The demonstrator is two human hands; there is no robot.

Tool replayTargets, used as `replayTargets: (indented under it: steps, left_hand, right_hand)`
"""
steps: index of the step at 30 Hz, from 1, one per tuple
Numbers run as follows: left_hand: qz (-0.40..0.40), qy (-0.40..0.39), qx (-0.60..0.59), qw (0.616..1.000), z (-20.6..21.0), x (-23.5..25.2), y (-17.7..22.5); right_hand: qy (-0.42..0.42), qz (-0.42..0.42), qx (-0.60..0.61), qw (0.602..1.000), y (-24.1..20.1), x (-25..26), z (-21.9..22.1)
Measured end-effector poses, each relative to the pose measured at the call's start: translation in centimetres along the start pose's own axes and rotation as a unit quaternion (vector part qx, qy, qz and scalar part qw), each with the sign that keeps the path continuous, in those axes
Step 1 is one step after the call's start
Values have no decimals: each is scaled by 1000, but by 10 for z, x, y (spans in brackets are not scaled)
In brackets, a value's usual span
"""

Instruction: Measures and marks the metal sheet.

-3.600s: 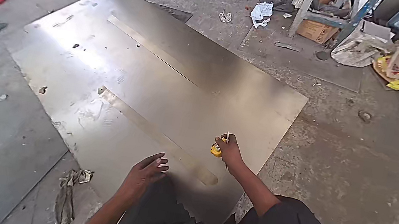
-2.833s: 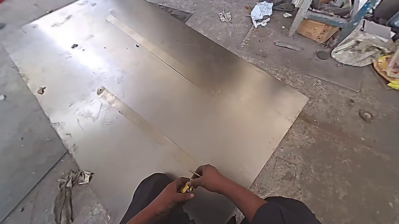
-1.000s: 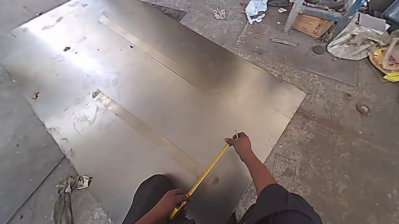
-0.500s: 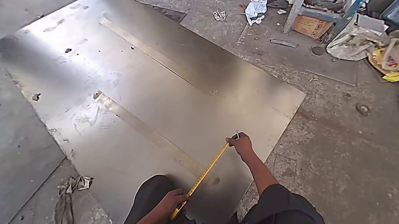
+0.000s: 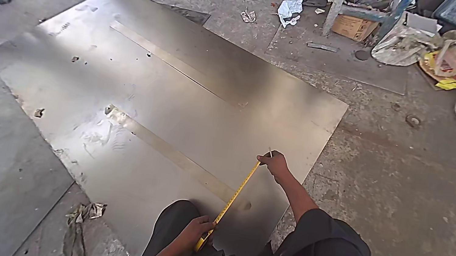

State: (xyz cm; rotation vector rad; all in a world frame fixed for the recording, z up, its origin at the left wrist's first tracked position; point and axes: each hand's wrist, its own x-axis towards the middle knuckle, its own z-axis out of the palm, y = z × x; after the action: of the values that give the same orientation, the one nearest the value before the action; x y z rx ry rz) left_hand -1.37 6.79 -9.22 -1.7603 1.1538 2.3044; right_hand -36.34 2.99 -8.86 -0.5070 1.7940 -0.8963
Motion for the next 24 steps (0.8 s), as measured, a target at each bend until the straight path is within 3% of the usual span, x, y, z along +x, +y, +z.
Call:
replayTargets:
  steps: [24]
  left_hand:
    - [13, 3, -9, 1000, -1, -2, -1]
  right_hand:
    - [-3, -30, 25, 999, -6, -3, -1]
